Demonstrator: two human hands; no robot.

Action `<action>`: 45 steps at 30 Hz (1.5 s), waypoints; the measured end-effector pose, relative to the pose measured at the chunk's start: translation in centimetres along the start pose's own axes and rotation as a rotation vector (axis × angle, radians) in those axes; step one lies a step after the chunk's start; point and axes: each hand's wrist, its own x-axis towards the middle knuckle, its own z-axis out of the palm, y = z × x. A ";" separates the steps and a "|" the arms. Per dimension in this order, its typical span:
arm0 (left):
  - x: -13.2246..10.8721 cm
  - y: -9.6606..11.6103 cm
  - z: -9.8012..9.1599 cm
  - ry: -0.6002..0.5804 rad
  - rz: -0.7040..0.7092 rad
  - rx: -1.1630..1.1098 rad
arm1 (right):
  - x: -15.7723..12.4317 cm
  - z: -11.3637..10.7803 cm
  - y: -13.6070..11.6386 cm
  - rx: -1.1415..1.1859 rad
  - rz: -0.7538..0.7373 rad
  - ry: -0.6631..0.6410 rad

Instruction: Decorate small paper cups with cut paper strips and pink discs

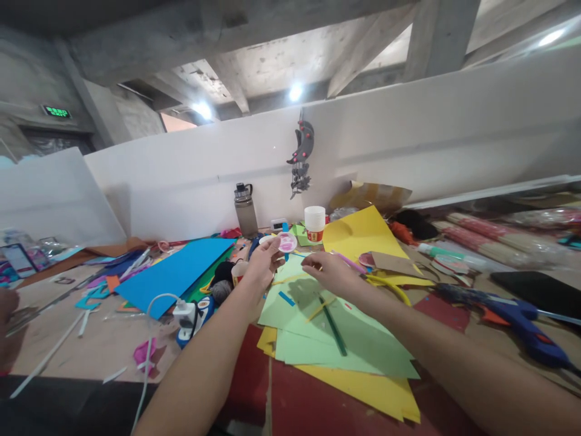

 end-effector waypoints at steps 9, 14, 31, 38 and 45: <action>0.8 0.3 -0.7 0.033 0.111 -0.084 | 3.4 4.2 -0.8 -0.234 -0.059 -0.185; 0.9 0.5 -0.8 0.026 0.118 -0.114 | 3.5 4.6 -0.8 -0.280 0.000 -0.244; 0.8 0.0 -0.8 -0.120 0.090 -0.164 | 1.6 -1.1 1.0 0.421 0.289 -0.005; 0.7 -0.6 -1.1 -0.150 -0.026 -0.099 | 0.7 -2.7 2.5 0.631 0.350 0.113; 0.6 -1.3 -1.3 -0.246 -0.032 -0.025 | 0.4 -4.1 2.0 0.550 0.281 0.192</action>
